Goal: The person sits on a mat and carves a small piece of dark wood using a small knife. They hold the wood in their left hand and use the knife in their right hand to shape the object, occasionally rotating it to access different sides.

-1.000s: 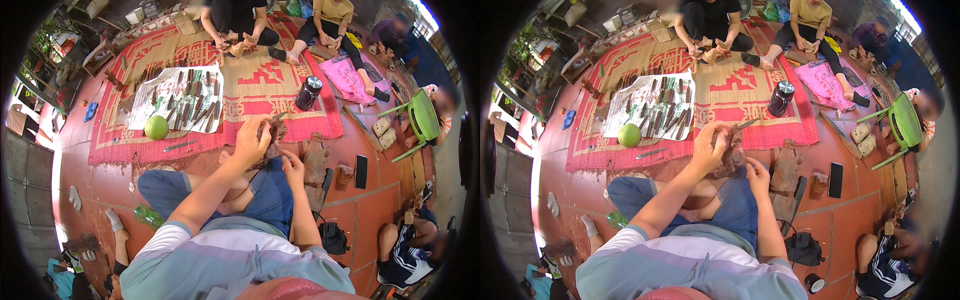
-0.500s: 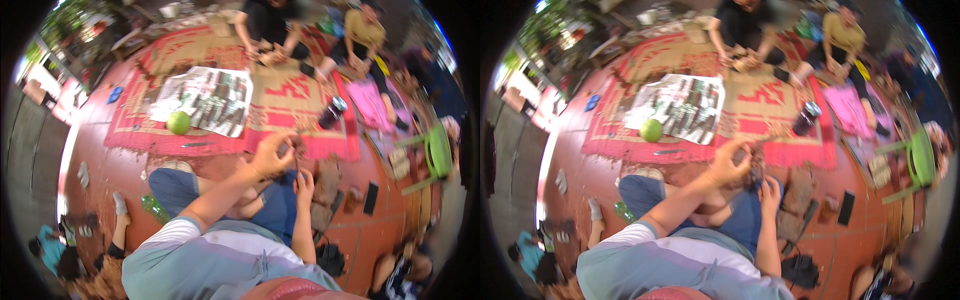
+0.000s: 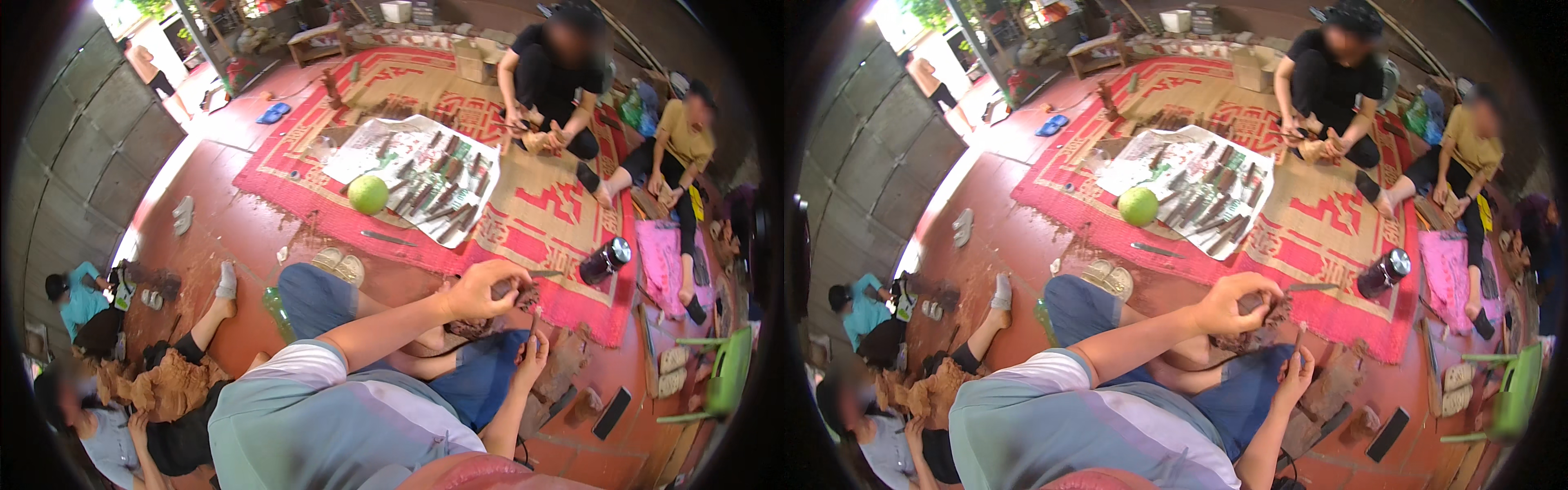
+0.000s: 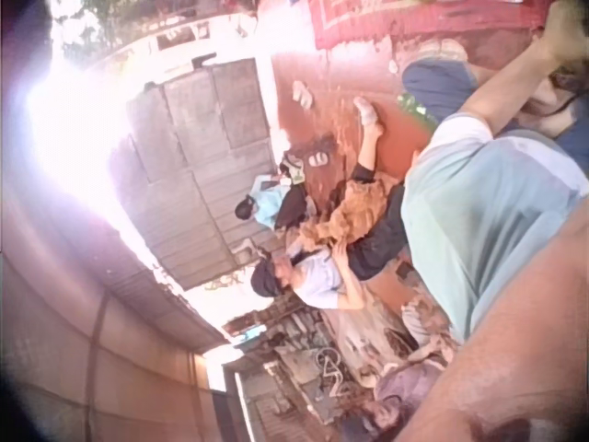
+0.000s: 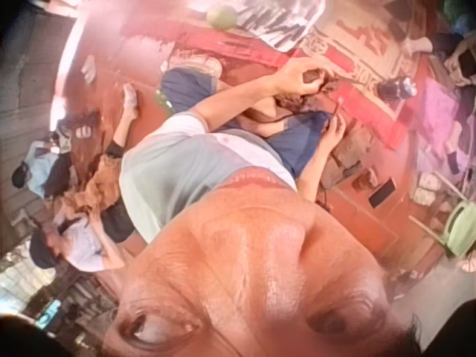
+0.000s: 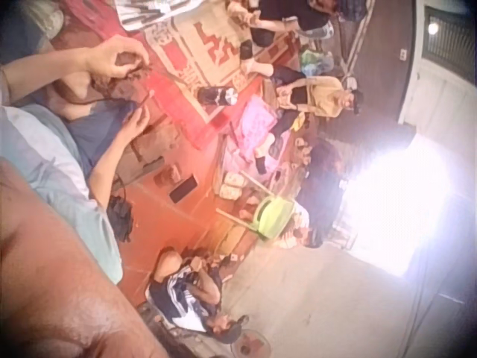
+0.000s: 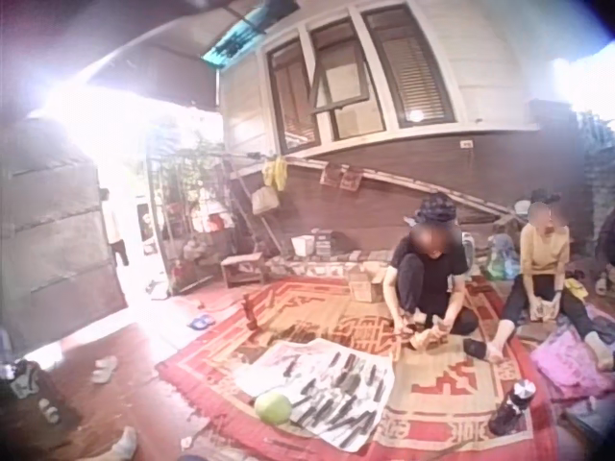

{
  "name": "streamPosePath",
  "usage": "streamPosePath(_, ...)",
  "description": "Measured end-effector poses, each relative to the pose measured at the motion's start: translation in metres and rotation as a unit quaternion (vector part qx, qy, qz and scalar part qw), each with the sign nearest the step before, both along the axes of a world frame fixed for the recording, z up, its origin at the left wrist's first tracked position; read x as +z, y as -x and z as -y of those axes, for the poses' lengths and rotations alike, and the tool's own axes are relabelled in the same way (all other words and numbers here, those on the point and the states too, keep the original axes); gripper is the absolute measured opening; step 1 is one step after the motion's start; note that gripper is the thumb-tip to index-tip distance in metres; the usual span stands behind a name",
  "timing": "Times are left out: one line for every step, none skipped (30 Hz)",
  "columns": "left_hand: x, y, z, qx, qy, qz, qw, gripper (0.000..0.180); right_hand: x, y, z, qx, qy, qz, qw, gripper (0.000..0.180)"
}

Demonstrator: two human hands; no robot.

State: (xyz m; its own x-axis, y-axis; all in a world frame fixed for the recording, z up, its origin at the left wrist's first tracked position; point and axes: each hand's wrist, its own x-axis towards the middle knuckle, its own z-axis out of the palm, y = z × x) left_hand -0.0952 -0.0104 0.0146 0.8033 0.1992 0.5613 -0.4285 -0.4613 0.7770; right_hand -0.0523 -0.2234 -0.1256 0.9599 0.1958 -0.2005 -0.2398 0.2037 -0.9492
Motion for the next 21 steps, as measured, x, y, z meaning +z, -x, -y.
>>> streamPosePath(0.001, 0.000, -0.002, -0.014, -0.018, -0.009, 1.000, 0.033, -0.003, 0.002, -0.004, 0.004, -0.006, -0.006, 1.000, 0.019)
streamPosePath(0.002, 0.000, -0.004, -0.026, -0.035, -0.019, 0.999, 0.032, -0.011, 0.002, -0.008, 0.006, -0.017, -0.015, 1.000, 0.021)
streamPosePath(0.009, 0.001, 0.001, -0.031, -0.031, -0.053, 0.998, 0.031, -0.012, 0.005, -0.013, 0.015, -0.019, 0.000, 1.000, 0.022)
streamPosePath(0.020, 0.004, 0.003, -0.032, -0.083, -0.087, 0.992, 0.034, -0.009, 0.008, -0.016, 0.023, -0.019, 0.014, 0.999, 0.024)
streamPosePath(0.023, 0.006, 0.006, -0.016, -0.103, -0.070, 0.992, 0.036, -0.005, 0.010, -0.023, 0.026, -0.026, 0.011, 0.999, 0.024)
streamPosePath(0.024, 0.007, 0.012, -0.006, -0.122, -0.050, 0.991, 0.037, 0.001, 0.013, -0.028, 0.023, -0.029, 0.011, 0.999, 0.024)
streamPosePath(0.023, 0.008, 0.016, 0.012, -0.126, -0.040, 0.991, 0.037, 0.005, 0.015, -0.032, 0.019, -0.033, 0.010, 0.999, 0.024)
streamPosePath(0.023, 0.009, 0.021, 0.028, -0.131, -0.030, 0.991, 0.037, 0.006, 0.016, -0.036, 0.028, -0.038, 0.012, 0.999, 0.022)
streamPosePath(0.022, 0.009, 0.026, 0.040, -0.134, -0.018, 0.990, 0.037, 0.005, 0.015, -0.036, 0.034, -0.042, 0.015, 0.998, 0.021)
streamPosePath(0.021, 0.007, 0.028, 0.049, -0.137, -0.013, 0.989, 0.036, 0.004, 0.014, -0.035, 0.037, -0.045, 0.018, 0.998, 0.019)
streamPosePath(0.021, 0.004, 0.029, 0.056, -0.140, -0.006, 0.989, 0.035, 0.002, 0.012, -0.033, 0.034, -0.052, 0.017, 0.998, 0.021)
streamPosePath(0.022, 0.000, 0.032, 0.059, -0.141, 0.001, 0.988, 0.034, 0.000, 0.010, -0.028, 0.027, -0.056, 0.017, 0.998, 0.022)
streamPosePath(0.022, -0.003, 0.030, -0.005, -0.100, -0.083, 0.992, 0.029, 0.003, 0.012, -0.021, 0.017, -0.058, 0.014, 0.998, 0.024)
streamPosePath(0.025, -0.006, 0.030, 0.013, -0.086, -0.104, 0.991, 0.026, 0.009, 0.012, -0.012, 0.031, -0.058, 0.015, 0.998, 0.024)
streamPosePath(0.027, -0.009, 0.035, 0.025, -0.070, -0.131, 0.989, 0.024, 0.012, 0.011, -0.006, 0.029, -0.064, 0.027, 0.997, 0.025)
streamPosePath(0.026, -0.011, 0.040, 0.028, -0.055, -0.164, 0.984, 0.023, 0.015, 0.010, -0.001, 0.018, -0.067, 0.034, 0.997, 0.025)
streamPosePath(0.025, -0.012, 0.037, 0.045, -0.113, -0.212, 0.970, 0.026, 0.027, 0.012, -0.005, -0.010, -0.036, 0.013, 0.999, 0.026)
streamPosePath(0.023, -0.013, 0.032, 0.056, -0.170, -0.253, 0.951, 0.030, 0.040, 0.010, -0.010, -0.042, -0.001, -0.009, 0.999, 0.026)
streamPosePath(0.022, -0.015, 0.030, 0.093, -0.104, -0.273, 0.952, 0.037, 0.047, 0.005, -0.006, -0.013, 0.024, 0.020, 0.999, 0.023)
streamPosePath(-0.001, -0.019, 0.017, 0.064, -0.171, -0.175, 0.968, 0.038, 0.049, -0.002, -0.002, 0.004, 0.064, 0.072, 0.995, 0.020)
streamPosePath(0.002, -0.017, 0.019, 0.066, -0.049, -0.235, 0.969, 0.037, 0.058, -0.006, -0.002, -0.009, 0.064, 0.116, 0.991, 0.018)
